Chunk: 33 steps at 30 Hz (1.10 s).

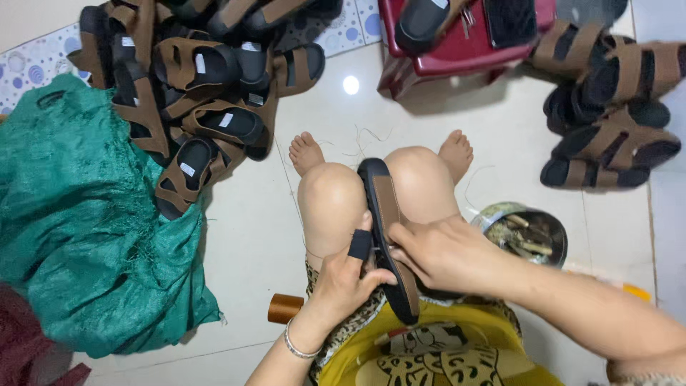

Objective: The person sits on the floor and sews a brown sandal using a needle and thread. They repeatedly pull the thread through the sandal sole and strap, then place the sandal on a nearby red chair.

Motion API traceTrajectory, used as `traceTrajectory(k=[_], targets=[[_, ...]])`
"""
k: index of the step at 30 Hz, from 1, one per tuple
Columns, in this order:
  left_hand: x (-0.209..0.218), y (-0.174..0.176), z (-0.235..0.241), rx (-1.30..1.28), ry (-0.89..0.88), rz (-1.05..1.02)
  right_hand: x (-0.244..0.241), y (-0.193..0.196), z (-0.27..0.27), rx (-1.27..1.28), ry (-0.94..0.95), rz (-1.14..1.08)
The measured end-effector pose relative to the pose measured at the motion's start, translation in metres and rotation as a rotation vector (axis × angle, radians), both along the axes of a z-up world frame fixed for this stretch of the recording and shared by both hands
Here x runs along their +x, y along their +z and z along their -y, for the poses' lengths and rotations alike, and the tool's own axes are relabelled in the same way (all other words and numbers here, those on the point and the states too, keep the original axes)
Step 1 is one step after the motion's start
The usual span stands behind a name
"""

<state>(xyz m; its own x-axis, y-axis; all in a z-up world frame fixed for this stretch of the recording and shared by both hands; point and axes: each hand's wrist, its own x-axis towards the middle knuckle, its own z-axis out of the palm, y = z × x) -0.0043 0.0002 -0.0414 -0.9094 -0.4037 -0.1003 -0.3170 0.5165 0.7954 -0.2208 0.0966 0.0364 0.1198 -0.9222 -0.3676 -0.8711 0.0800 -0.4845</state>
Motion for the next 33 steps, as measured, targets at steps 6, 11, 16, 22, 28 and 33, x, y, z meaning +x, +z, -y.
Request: traceTrajectory(k=[6,11,16,22,28,33], targets=[[-0.003,0.018,-0.004,-0.107,0.103,-0.221,-0.018,-0.011,-0.016,0.143,-0.192,0.247],[0.008,0.052,0.011,1.506,0.181,-0.555,-0.022,-0.024,-0.033,0.109,-0.231,0.273],[-0.026,0.069,0.008,1.052,0.466,0.118,-0.013,-0.023,-0.033,-0.118,-0.235,0.264],[-0.027,0.07,-0.003,0.535,0.232,0.126,-0.041,0.003,-0.041,-0.081,-0.174,0.17],[-0.005,0.039,0.003,0.86,0.548,-0.118,-0.095,0.014,-0.059,0.564,-0.39,0.261],[-0.012,0.075,0.015,0.771,0.557,-0.336,-0.044,-0.02,-0.045,0.216,-0.672,0.881]])
